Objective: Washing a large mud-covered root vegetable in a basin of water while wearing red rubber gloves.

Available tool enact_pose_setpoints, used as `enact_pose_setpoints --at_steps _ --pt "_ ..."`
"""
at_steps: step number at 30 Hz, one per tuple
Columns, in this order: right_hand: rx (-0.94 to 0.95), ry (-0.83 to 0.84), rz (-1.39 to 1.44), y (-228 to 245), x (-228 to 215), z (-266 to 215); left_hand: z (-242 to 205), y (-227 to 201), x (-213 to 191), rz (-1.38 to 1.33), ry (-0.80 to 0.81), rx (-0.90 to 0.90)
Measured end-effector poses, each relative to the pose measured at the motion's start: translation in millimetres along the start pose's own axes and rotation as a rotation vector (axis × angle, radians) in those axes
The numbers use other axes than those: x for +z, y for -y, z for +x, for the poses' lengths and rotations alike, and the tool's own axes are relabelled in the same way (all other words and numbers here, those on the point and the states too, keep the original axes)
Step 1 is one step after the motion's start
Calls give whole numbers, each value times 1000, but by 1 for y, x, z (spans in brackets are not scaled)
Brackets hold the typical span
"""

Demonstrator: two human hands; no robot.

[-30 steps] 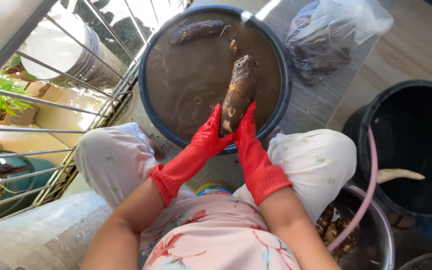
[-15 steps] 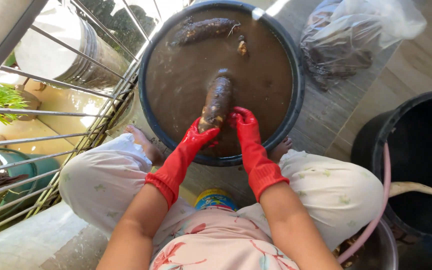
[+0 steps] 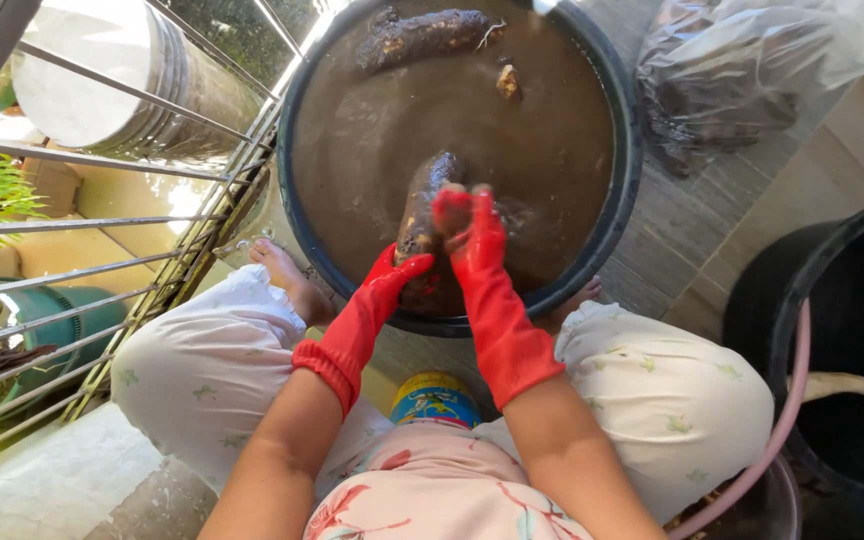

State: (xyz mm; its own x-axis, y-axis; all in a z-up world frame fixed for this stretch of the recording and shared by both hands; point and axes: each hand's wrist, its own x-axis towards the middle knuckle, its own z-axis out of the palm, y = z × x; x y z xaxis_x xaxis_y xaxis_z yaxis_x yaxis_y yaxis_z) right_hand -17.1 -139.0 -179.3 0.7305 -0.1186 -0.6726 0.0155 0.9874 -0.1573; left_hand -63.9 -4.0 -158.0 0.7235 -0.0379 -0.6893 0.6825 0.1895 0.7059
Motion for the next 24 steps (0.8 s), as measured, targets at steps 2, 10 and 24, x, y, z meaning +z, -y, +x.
enact_pose_setpoints --at_steps 2,10,24 --pt "-341 108 -1344 -12 37 -45 -14 -17 9 108 6 14" --pt "-480 485 -2928 -37 -9 14 89 90 -65 485 -3 -5" --pt "-69 -70 -2277 -1 -75 265 -9 -30 17 198 -74 -133"
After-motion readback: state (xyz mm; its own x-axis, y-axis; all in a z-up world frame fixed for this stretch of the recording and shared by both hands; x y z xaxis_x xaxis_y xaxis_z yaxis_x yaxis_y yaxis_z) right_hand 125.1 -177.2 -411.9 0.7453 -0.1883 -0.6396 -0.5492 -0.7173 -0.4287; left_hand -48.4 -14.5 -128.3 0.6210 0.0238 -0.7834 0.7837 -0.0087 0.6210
